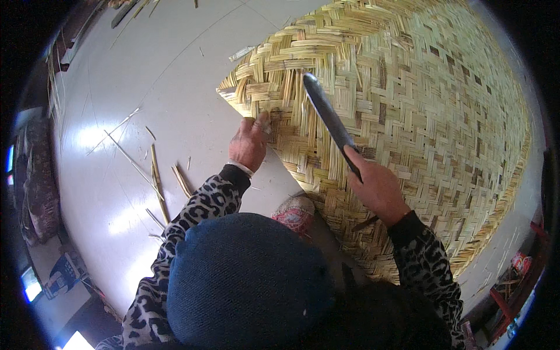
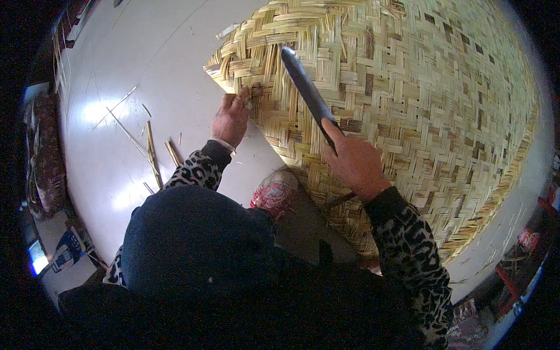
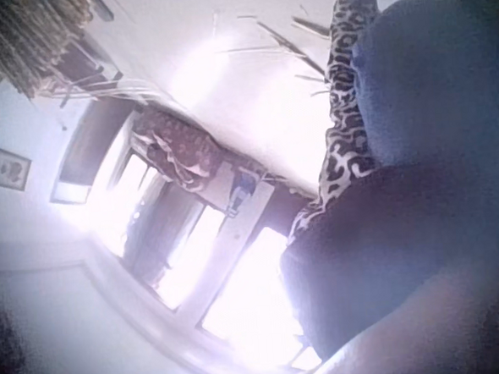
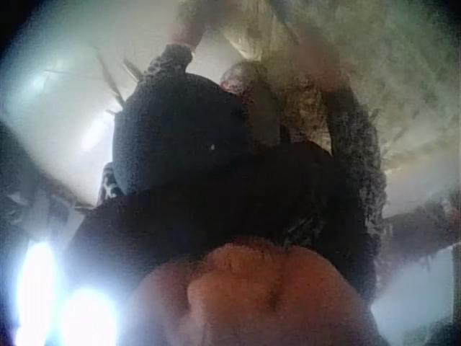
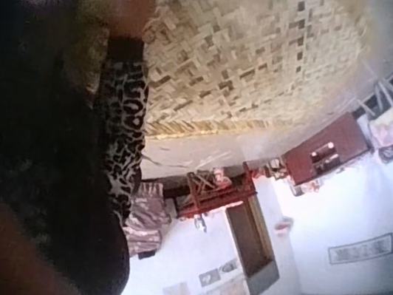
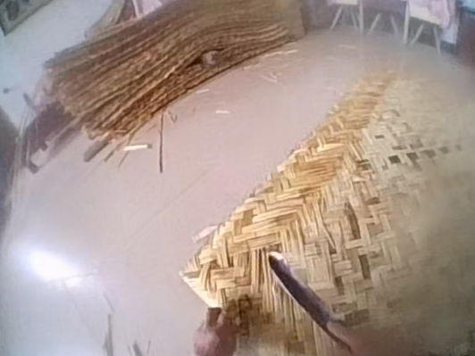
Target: The person uses a curved knife to trim and adjust the edges of a large woven basket. They repeatedly tap and cut the woven material to refine the basket's shape and remove excess strands.
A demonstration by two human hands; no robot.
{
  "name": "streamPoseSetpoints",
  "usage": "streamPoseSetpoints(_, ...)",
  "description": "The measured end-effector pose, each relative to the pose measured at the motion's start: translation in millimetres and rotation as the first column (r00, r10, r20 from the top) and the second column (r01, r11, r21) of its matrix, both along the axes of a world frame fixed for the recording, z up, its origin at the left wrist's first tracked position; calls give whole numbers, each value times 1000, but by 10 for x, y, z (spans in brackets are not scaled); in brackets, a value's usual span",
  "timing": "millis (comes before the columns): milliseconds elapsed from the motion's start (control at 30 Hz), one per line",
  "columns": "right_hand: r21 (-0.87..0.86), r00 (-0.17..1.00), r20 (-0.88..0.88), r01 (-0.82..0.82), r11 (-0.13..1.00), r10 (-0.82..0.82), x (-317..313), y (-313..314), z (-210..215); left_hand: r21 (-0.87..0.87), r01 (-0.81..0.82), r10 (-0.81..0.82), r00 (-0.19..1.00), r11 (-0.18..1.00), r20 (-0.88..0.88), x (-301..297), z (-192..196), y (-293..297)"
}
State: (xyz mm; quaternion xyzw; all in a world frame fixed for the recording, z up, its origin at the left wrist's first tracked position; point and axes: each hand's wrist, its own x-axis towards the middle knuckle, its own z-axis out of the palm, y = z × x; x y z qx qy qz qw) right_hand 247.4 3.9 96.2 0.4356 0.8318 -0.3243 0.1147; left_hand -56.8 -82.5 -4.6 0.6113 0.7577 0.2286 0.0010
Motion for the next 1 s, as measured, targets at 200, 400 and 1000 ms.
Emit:
streamPoseSetpoints(200,-196,997,-19,69,978,-74,-3,-243,17,-445,42,-131,976,894,-171,4,175,125)
streamPoseSetpoints(400,-110,953,-205,204,973,-223,-64,-129,322,-405,102,-104,994,909,16,-229,202,286)
streamPoseSetpoints(1000,124,1000,-7,-13,992,14,-106,-69,121,-484,-138,211,973,864,99,-487,60,1141)
